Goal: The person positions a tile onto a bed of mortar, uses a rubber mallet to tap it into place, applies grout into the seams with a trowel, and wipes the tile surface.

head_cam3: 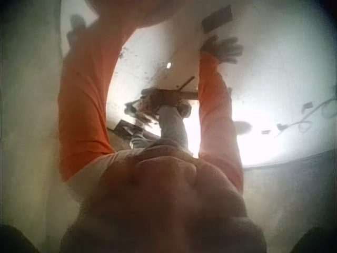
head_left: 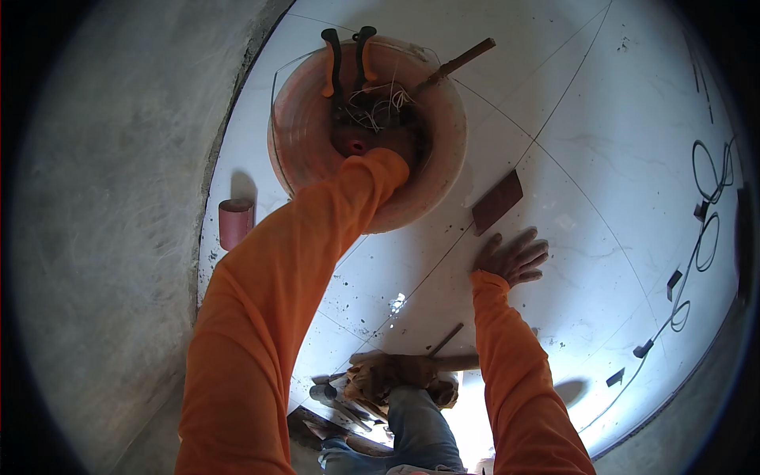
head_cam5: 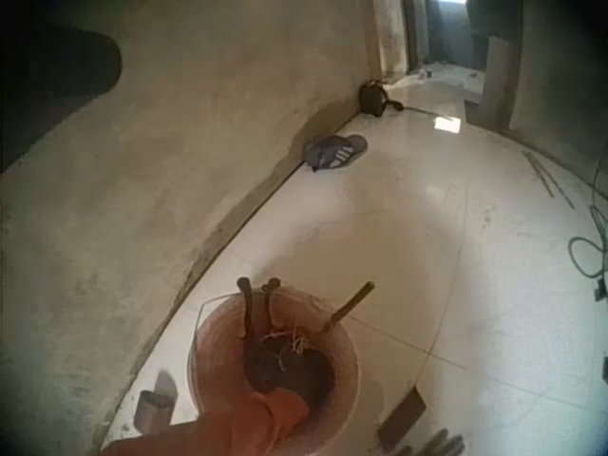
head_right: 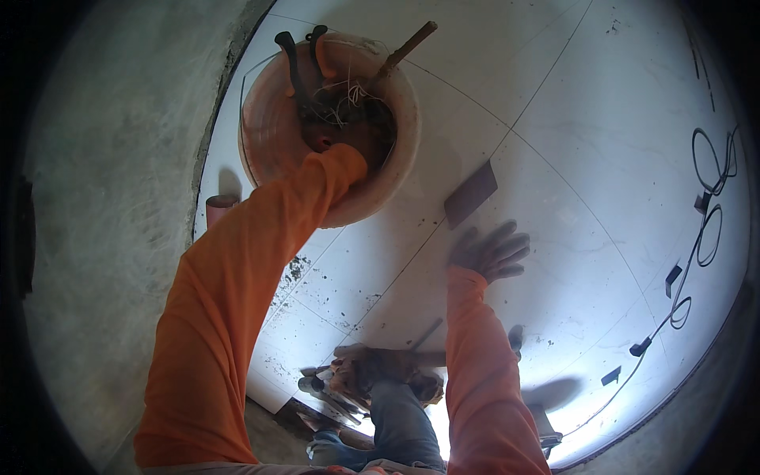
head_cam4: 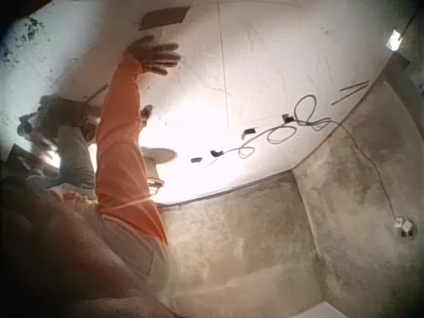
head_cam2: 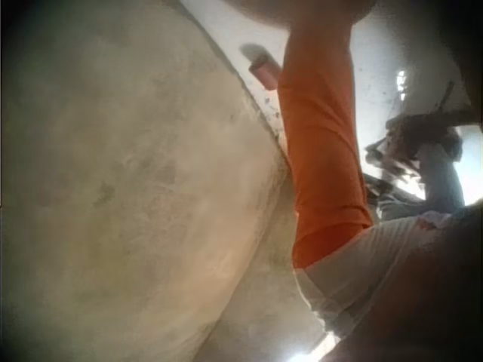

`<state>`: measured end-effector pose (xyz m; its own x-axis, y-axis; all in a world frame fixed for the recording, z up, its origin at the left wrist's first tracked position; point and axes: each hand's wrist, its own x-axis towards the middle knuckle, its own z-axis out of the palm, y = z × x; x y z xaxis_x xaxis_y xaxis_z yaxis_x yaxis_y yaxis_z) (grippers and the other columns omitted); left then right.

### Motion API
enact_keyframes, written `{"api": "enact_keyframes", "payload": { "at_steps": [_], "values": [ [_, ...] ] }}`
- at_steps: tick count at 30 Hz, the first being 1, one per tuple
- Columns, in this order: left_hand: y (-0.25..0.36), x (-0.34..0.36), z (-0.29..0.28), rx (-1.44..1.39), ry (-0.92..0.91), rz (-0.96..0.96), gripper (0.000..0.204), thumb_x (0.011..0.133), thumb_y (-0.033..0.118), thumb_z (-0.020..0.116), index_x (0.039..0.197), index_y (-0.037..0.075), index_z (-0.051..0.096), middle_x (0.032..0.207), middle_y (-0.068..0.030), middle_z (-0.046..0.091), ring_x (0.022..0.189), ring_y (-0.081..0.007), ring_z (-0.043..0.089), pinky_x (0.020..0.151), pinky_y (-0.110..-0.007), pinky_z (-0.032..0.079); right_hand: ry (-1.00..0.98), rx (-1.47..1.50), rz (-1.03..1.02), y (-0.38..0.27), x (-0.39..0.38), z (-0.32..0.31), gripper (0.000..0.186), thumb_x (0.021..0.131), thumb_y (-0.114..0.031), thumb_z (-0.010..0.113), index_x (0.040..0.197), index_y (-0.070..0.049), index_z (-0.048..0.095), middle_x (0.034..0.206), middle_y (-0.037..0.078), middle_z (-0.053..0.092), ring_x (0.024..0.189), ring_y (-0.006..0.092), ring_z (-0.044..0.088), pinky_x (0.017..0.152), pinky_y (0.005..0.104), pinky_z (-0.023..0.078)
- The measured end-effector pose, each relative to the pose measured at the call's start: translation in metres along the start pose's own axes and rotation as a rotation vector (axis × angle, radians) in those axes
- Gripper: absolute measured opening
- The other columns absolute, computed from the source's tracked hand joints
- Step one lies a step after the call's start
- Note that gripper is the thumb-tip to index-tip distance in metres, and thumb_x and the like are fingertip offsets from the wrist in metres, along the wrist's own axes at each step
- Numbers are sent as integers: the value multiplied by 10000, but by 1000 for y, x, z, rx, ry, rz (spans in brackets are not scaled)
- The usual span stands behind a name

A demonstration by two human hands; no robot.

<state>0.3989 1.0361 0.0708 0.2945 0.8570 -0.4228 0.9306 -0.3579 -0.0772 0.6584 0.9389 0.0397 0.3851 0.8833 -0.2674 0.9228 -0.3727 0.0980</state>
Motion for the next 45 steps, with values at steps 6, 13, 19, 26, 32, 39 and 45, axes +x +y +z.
{"api": "enact_keyframes", "payload": {
  "at_steps": [6,13,19,26,32,39,45],
  "values": [
    [11,4,8,-289,-74,-315,262,832,158,498,1041,39,602,1000,-178,641,918,-297,629,828,-408,486,88,1,-48,5,-2,7,766,824,-423,522,1413,-77,176,1448,259,97,1360,415,74,1016,639,126],
    [9,16,0,-583,-140,-509,316,858,192,464,1102,20,567,981,-180,645,908,-321,629,860,-410,469,121,0,-65,8,1,13,784,832,-455,495,1427,-80,149,1458,264,63,1360,424,64,1011,650,114],
    [9,4,-30,-550,-159,-480,319,913,184,380,1113,34,577,990,-171,645,901,-300,629,912,-400,425,68,-4,-60,4,-2,3,777,839,-458,484,1428,-71,157,1460,272,49,1358,436,55,992,670,135],
    [-1,13,-33,-515,-118,-438,286,891,167,404,1060,26,586,954,-173,641,861,-303,629,848,-405,439,418,-147,-161,8,-7,29,743,805,-471,514,1359,-49,256,1364,263,240,1293,422,215,914,634,270],
    [-3,-3,-43,-491,-32,-382,258,873,152,425,1015,19,594,923,-174,638,826,-307,629,793,-410,451,386,-143,-157,6,-6,11,659,790,-454,521,1281,-63,318,1244,234,342,1216,393,303,837,570,317],
    [0,-42,-53,-455,47,-275,227,851,134,449,962,11,603,887,-177,634,786,-310,629,729,-416,464,225,-92,-95,-1,-12,-3,650,799,-465,508,1289,-86,312,1246,225,339,1242,388,282,860,561,307],
    [-5,-93,-76,-423,147,-194,201,833,119,470,917,4,611,856,-178,631,751,-313,629,674,-421,476,249,-29,-120,1,-15,2,659,840,-492,432,1332,-80,281,1304,245,309,1269,415,254,901,616,281]
  ]
}}
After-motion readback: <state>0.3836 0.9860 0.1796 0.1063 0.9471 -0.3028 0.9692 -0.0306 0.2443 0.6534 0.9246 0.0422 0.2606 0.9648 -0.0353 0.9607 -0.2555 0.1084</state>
